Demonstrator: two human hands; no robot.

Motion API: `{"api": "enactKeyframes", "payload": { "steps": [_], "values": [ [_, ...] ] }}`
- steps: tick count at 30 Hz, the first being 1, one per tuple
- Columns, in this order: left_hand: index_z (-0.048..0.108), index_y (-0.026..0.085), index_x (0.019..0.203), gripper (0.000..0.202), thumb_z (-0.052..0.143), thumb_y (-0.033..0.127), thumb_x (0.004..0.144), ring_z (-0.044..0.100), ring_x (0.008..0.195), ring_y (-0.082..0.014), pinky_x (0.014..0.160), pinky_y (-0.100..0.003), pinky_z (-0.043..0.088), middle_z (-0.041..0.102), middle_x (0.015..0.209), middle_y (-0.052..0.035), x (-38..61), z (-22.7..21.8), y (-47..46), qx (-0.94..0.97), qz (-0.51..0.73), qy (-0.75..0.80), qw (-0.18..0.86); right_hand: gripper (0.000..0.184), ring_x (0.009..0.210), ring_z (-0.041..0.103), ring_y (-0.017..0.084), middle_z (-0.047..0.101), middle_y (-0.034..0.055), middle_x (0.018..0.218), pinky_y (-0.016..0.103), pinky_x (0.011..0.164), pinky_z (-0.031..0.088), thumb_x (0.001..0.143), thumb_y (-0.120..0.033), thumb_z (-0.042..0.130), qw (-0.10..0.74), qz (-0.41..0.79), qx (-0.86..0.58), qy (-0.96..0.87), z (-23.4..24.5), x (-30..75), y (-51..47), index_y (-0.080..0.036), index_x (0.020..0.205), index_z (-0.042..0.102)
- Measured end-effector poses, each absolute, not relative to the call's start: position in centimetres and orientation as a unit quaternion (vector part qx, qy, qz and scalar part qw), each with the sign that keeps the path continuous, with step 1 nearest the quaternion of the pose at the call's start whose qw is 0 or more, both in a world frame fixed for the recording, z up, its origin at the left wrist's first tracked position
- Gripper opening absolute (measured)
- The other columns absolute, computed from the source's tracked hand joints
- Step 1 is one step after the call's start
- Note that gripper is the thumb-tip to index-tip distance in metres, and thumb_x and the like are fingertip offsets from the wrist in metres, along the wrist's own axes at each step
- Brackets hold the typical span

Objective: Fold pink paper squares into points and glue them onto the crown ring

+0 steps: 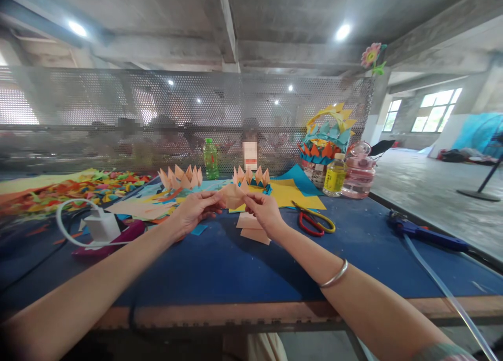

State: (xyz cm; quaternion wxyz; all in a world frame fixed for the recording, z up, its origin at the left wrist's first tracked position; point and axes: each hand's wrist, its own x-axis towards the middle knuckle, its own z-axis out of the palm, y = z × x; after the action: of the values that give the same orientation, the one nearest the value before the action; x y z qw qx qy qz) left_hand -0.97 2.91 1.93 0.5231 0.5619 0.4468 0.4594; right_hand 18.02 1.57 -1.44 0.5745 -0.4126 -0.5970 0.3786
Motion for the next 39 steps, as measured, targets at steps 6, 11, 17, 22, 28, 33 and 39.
{"api": "enactKeyframes", "payload": {
  "steps": [6, 11, 17, 22, 28, 33, 39],
  "values": [
    [0.068, 0.014, 0.073, 0.020, 0.074, 0.033, 0.075, 0.061, 0.053, -0.0091, 0.048, -0.018, 0.045, 0.070, 0.070, -0.0039, -1.0, 1.9, 2.9, 0.566, 0.455, 0.449, 0.522, 0.033, 0.053, 0.047, 0.009, 0.061, -0.0005, 0.061, 0.024, 0.053, 0.035, 0.071, -0.048, 0.064, 0.569, 0.384, -0.414, -0.598, -1.1, 17.9, 1.3, -0.016, 0.078, 0.067],
    [0.067, 0.014, 0.068, 0.030, 0.077, 0.042, 0.068, 0.056, 0.048, -0.0088, 0.047, -0.020, 0.043, 0.067, 0.063, -0.0026, -1.1, 1.6, 3.2, 0.586, 0.450, 0.444, 0.506, 0.032, 0.056, 0.050, 0.011, 0.063, -0.0001, 0.063, 0.024, 0.054, 0.036, 0.071, -0.047, 0.063, 0.571, 0.358, -0.428, -0.603, -1.2, 17.9, 1.5, -0.016, 0.079, 0.068],
    [0.065, 0.015, 0.062, 0.027, 0.076, 0.040, 0.065, 0.042, 0.040, -0.0058, 0.042, -0.019, 0.033, 0.049, 0.046, 0.0055, -1.2, 1.1, 3.8, 0.608, 0.458, 0.450, 0.467, 0.031, 0.068, 0.054, 0.014, 0.068, 0.0017, 0.078, 0.026, 0.058, 0.038, 0.073, -0.045, 0.062, 0.576, 0.319, -0.443, -0.608, -1.4, 18.1, 1.7, -0.017, 0.083, 0.070],
    [0.067, 0.015, 0.059, 0.023, 0.078, 0.036, 0.062, 0.041, 0.043, -0.0069, 0.042, -0.019, 0.034, 0.049, 0.047, 0.0050, -1.2, 1.2, 3.5, 0.636, 0.411, 0.454, 0.470, 0.030, 0.067, 0.055, 0.014, 0.067, 0.0016, 0.076, 0.026, 0.060, 0.040, 0.076, -0.044, 0.058, 0.574, 0.298, -0.433, -0.628, -1.5, 18.3, 2.0, -0.017, 0.083, 0.067],
    [0.067, 0.013, 0.060, 0.028, 0.084, 0.036, 0.054, 0.052, 0.051, -0.0114, 0.049, -0.023, 0.042, 0.061, 0.055, -0.0006, -0.8, 1.1, 2.5, 0.651, 0.318, 0.430, 0.539, 0.027, 0.067, 0.056, 0.015, 0.065, 0.0025, 0.074, 0.027, 0.064, 0.045, 0.080, -0.041, 0.053, 0.561, 0.247, -0.415, -0.672, -1.8, 18.1, 2.3, -0.017, 0.087, 0.064],
    [0.065, 0.013, 0.060, 0.033, 0.084, 0.037, 0.050, 0.048, 0.049, -0.0086, 0.051, -0.023, 0.041, 0.058, 0.055, 0.0009, -0.9, 1.2, 2.7, 0.615, 0.317, 0.427, 0.582, 0.023, 0.090, 0.055, 0.021, 0.060, 0.0098, 0.104, 0.034, 0.075, 0.046, 0.082, -0.023, 0.049, 0.564, 0.135, -0.411, -0.703, -1.0, 18.3, 1.0, -0.018, 0.102, 0.059],
    [0.063, 0.014, 0.060, 0.034, 0.084, 0.038, 0.047, 0.045, 0.048, -0.0080, 0.049, -0.021, 0.035, 0.055, 0.054, 0.0022, -1.0, 1.2, 2.1, 0.607, 0.299, 0.412, 0.610, 0.029, 0.101, 0.053, 0.024, 0.061, 0.0091, 0.104, 0.040, 0.088, 0.042, 0.078, -0.008, 0.055, 0.399, -0.102, -0.291, -0.864, -0.6, 19.2, -0.7, -0.020, 0.103, 0.064]
  ]
}}
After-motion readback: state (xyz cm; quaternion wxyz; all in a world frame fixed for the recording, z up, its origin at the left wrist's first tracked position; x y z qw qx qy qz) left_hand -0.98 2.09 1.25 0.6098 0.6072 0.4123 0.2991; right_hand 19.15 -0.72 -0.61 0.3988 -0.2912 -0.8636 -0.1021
